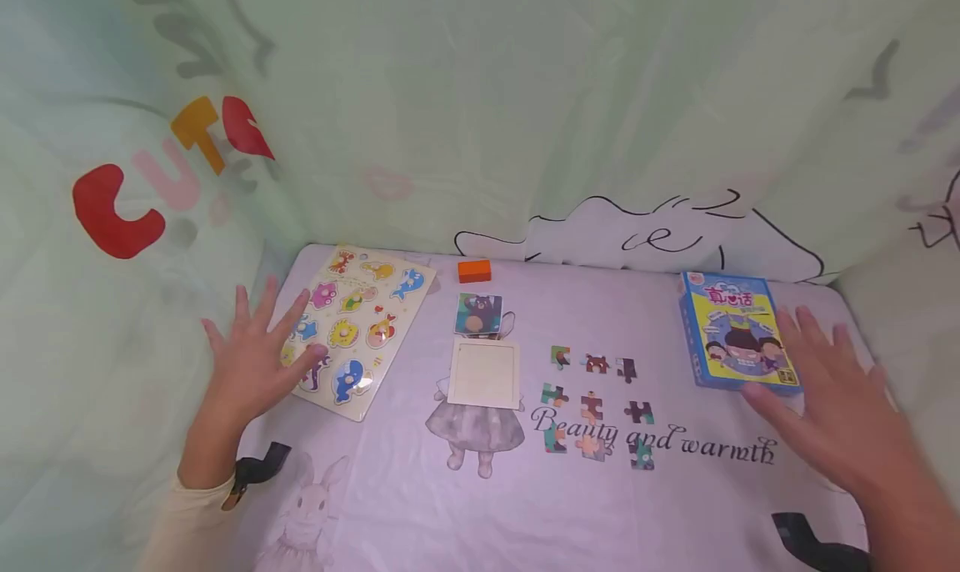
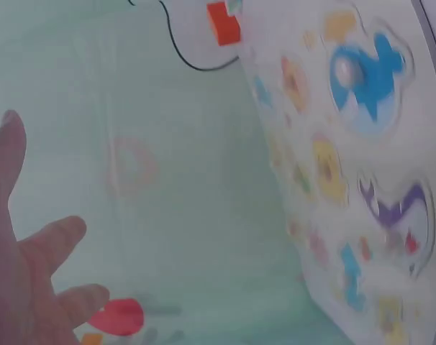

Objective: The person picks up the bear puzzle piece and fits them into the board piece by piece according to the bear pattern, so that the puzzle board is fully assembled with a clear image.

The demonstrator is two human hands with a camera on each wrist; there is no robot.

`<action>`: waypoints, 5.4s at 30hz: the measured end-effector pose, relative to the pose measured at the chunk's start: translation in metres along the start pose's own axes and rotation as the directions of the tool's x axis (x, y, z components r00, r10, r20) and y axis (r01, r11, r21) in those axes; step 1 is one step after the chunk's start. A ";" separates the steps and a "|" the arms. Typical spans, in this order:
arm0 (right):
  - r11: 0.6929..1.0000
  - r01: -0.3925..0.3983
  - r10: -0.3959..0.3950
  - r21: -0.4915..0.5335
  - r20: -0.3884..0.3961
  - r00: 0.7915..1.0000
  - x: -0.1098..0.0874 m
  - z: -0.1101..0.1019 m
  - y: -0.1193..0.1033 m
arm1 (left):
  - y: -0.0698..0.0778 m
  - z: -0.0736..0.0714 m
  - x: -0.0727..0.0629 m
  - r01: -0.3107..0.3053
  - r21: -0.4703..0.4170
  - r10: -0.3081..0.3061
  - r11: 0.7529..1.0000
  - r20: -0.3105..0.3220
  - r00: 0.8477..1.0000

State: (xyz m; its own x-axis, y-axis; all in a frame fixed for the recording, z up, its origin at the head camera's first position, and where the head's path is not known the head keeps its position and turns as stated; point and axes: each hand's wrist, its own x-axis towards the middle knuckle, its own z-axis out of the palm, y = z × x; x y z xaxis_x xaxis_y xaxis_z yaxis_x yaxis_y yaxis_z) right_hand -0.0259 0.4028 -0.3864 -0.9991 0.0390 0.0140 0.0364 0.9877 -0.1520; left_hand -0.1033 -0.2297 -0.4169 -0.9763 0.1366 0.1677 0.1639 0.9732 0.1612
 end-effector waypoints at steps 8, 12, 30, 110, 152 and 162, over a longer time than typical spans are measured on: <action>0.996 -0.013 0.005 0.092 0.078 0.997 0.023 0.009 -0.031 | 0.035 0.028 -0.005 -0.095 -0.379 0.050 0.920 -0.128 0.991; 0.984 0.054 -0.068 0.167 0.077 0.995 0.040 0.022 -0.051 | 0.060 0.046 -0.005 -0.073 -0.537 0.018 0.840 -0.108 0.994; 0.922 0.141 -0.217 0.362 0.180 0.959 0.103 0.102 -0.108 | 0.130 0.127 0.015 -0.020 -0.630 0.079 0.776 0.066 0.995; 0.713 -0.089 -0.123 0.695 0.248 0.961 0.114 0.150 -0.227 | 0.121 0.153 0.034 -0.133 -0.541 0.255 0.831 0.157 0.954; 0.748 -0.081 -0.016 0.658 0.140 0.990 0.113 0.164 -0.261 | 0.120 0.154 0.035 -0.125 -0.537 0.252 0.834 0.169 0.953; 0.750 -0.099 -0.005 0.654 0.155 0.988 0.112 0.162 -0.262 | 0.122 0.149 0.034 -0.110 -0.552 0.242 0.826 0.172 0.955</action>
State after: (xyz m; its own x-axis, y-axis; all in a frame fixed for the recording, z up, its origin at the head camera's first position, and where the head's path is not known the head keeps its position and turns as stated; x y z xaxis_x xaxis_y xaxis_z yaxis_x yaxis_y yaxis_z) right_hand -0.1510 0.1237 -0.5050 -0.9903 0.0101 -0.1389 0.1133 0.6381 -0.7616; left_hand -0.1374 -0.0784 -0.5368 -0.9170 0.3976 0.0317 0.3204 0.6872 0.6520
